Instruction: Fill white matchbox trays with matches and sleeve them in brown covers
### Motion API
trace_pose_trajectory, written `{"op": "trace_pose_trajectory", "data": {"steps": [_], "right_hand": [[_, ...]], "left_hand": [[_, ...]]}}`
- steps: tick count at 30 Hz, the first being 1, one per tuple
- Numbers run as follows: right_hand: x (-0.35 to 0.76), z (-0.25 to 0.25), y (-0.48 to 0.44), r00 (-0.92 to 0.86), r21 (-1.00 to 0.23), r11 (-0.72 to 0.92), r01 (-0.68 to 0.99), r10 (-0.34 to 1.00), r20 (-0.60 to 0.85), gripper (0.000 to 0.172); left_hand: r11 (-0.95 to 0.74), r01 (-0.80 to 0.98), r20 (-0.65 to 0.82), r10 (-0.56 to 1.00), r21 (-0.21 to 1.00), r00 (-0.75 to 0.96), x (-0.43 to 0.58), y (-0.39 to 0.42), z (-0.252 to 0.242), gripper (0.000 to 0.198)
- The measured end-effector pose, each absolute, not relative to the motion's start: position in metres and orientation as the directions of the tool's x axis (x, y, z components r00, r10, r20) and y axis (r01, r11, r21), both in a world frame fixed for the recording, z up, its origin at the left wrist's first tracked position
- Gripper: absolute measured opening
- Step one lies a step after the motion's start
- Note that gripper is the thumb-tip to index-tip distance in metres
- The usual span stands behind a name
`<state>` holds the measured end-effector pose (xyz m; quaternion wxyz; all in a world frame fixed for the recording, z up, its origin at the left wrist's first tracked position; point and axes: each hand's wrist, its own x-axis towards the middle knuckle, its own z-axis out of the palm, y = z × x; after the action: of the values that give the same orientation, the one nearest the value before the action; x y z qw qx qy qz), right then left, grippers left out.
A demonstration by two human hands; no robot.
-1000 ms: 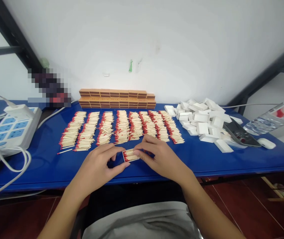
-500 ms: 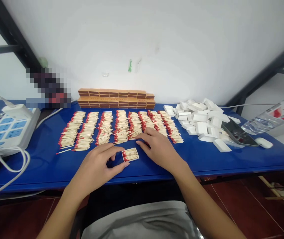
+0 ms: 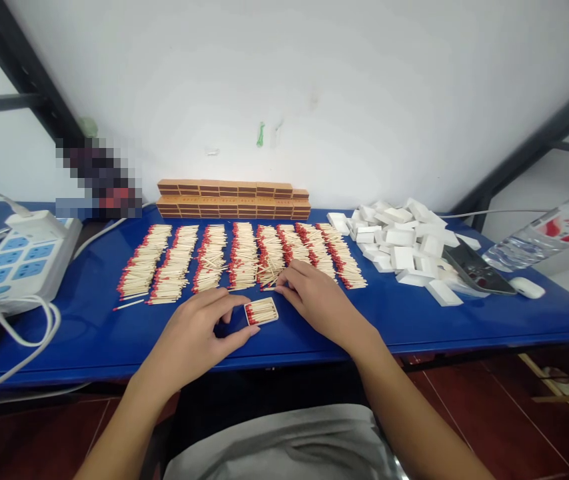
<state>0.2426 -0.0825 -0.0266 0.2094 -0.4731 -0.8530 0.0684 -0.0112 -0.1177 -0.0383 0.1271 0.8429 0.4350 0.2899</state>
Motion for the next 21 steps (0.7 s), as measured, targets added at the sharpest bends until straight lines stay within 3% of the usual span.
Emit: {"op": "trace_pose_trajectory", "data": {"steps": [10,16,21], "right_hand": [[0.2479,-0.0247,-0.0886,-0.498,-0.360,0.586,0.726,0.809,0.313,0.008],[0.2499,-0.0255,-0.0863,-0.500,-0.326,0.574,0.751,0.818,0.286,0.011],[0.2505,-0.0253,-0.0844,-0.488,-0.338,0.571,0.748,0.818,0.304,0.002]], "left_hand": [[-0.579,0.664,0.366,0.815,0.473,0.450,-0.0111,-0.1186,-0.0367,0.025],[-0.583,0.664,0.367,0.812,0.468,0.454,-0.0109,-0.1176,-0.0371,0.025],[-0.581,0.666,0.365,0.813,0.468,0.453,-0.0105,-0.1179,-0.0358,0.025]]}}
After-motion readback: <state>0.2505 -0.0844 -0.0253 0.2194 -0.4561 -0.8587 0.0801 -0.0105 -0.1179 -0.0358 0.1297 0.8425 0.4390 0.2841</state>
